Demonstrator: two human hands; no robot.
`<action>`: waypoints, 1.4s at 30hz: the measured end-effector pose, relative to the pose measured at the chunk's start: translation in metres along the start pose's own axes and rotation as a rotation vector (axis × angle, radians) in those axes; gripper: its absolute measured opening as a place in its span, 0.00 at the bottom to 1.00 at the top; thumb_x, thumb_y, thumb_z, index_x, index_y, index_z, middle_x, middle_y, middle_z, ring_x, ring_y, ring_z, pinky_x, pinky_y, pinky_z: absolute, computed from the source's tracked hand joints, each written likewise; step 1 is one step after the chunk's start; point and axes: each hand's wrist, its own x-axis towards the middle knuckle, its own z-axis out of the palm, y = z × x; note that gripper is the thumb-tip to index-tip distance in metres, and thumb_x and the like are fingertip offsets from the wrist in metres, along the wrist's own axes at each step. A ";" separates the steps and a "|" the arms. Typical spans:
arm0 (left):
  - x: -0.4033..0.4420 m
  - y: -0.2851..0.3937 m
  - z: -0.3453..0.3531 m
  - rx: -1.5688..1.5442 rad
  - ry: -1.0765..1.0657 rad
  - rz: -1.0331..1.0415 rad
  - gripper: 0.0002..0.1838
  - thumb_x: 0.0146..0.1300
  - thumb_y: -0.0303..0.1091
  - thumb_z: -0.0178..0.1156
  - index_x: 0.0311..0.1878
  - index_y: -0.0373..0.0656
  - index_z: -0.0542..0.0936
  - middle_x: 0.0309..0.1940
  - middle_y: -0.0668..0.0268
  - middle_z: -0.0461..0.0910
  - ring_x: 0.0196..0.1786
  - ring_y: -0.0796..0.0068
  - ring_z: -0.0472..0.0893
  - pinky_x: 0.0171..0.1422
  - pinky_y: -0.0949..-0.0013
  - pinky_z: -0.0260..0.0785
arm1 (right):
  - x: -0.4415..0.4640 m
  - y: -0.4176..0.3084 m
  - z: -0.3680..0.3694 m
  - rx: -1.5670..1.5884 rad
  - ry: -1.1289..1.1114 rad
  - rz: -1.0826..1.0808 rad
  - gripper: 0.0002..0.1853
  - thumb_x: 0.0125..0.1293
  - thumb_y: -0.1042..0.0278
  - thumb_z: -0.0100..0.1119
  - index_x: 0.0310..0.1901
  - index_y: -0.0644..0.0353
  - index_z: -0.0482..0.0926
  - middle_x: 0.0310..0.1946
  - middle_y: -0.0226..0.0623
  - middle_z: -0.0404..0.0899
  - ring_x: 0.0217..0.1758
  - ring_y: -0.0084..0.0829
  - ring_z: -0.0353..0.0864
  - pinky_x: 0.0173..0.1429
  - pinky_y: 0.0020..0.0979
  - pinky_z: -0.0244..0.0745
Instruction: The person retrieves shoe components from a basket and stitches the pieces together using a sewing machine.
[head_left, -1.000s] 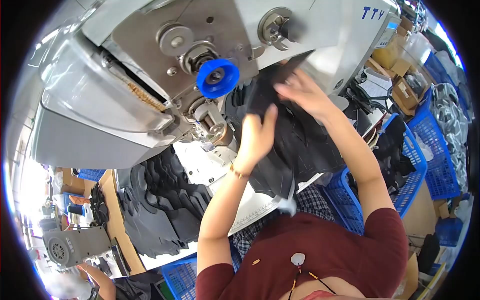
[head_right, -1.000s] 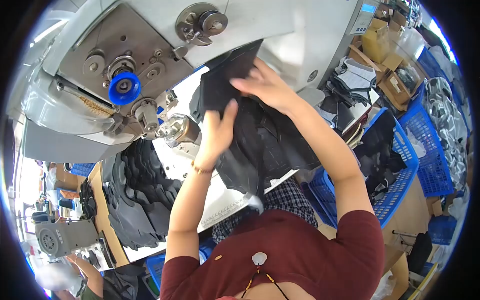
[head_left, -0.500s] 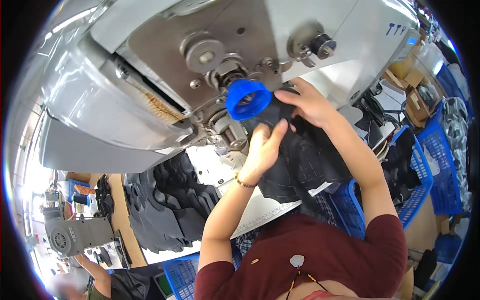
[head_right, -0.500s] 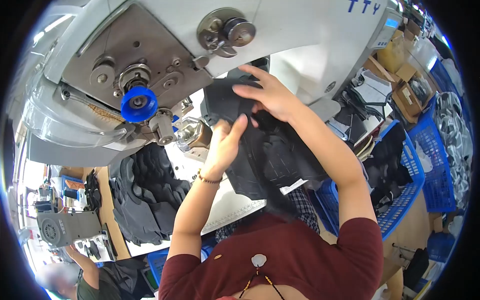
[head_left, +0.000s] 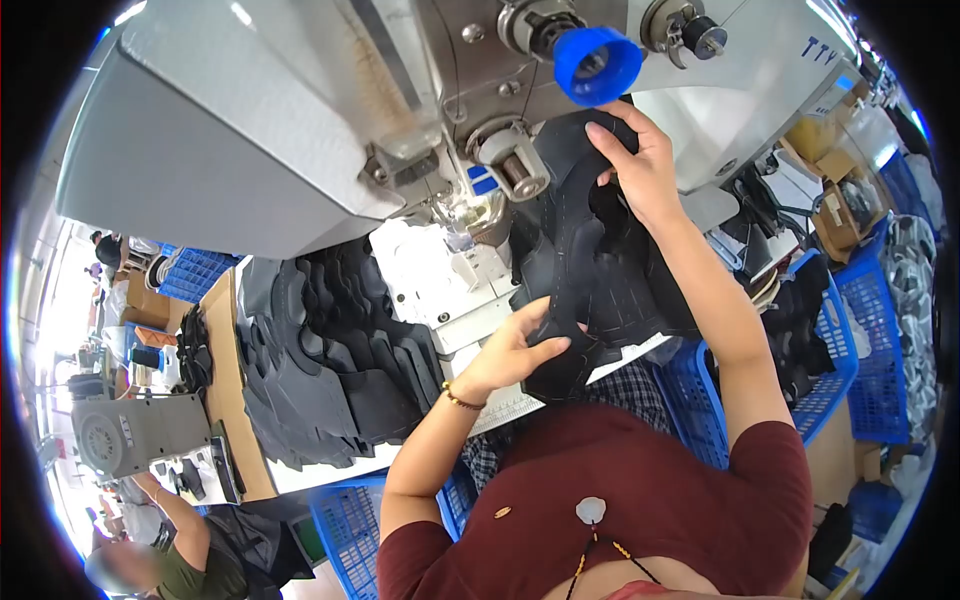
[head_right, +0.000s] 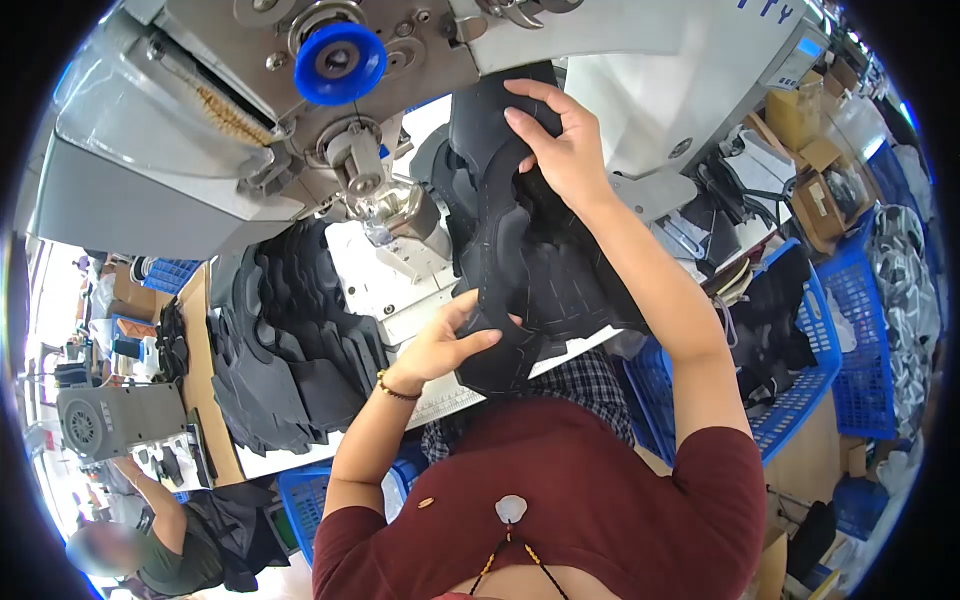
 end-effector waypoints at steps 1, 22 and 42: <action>-0.005 0.009 -0.002 0.060 0.059 0.004 0.24 0.54 0.23 0.57 0.55 0.35 0.66 0.49 0.66 0.72 0.54 0.78 0.67 0.60 0.72 0.57 | 0.000 0.000 -0.002 0.006 -0.002 -0.011 0.13 0.56 0.72 0.58 0.45 0.58 0.75 0.37 0.29 0.74 0.29 0.13 0.71 0.20 0.16 0.70; -0.071 0.041 -0.025 0.202 0.367 0.042 0.37 0.48 0.21 0.61 0.63 0.38 0.56 0.50 0.61 0.68 0.54 0.72 0.68 0.55 0.70 0.61 | -0.069 -0.036 -0.003 -0.004 -0.442 0.121 0.11 0.59 0.71 0.53 0.44 0.63 0.74 0.46 0.36 0.69 0.35 0.23 0.75 0.24 0.21 0.76; -0.006 0.117 -0.079 -0.142 0.473 -0.178 0.13 0.54 0.34 0.61 0.35 0.31 0.78 0.27 0.65 0.78 0.28 0.82 0.75 0.34 0.79 0.69 | -0.101 -0.017 0.078 0.327 -0.617 0.406 0.12 0.65 0.68 0.45 0.47 0.63 0.72 0.34 0.29 0.70 0.32 0.15 0.71 0.27 0.22 0.79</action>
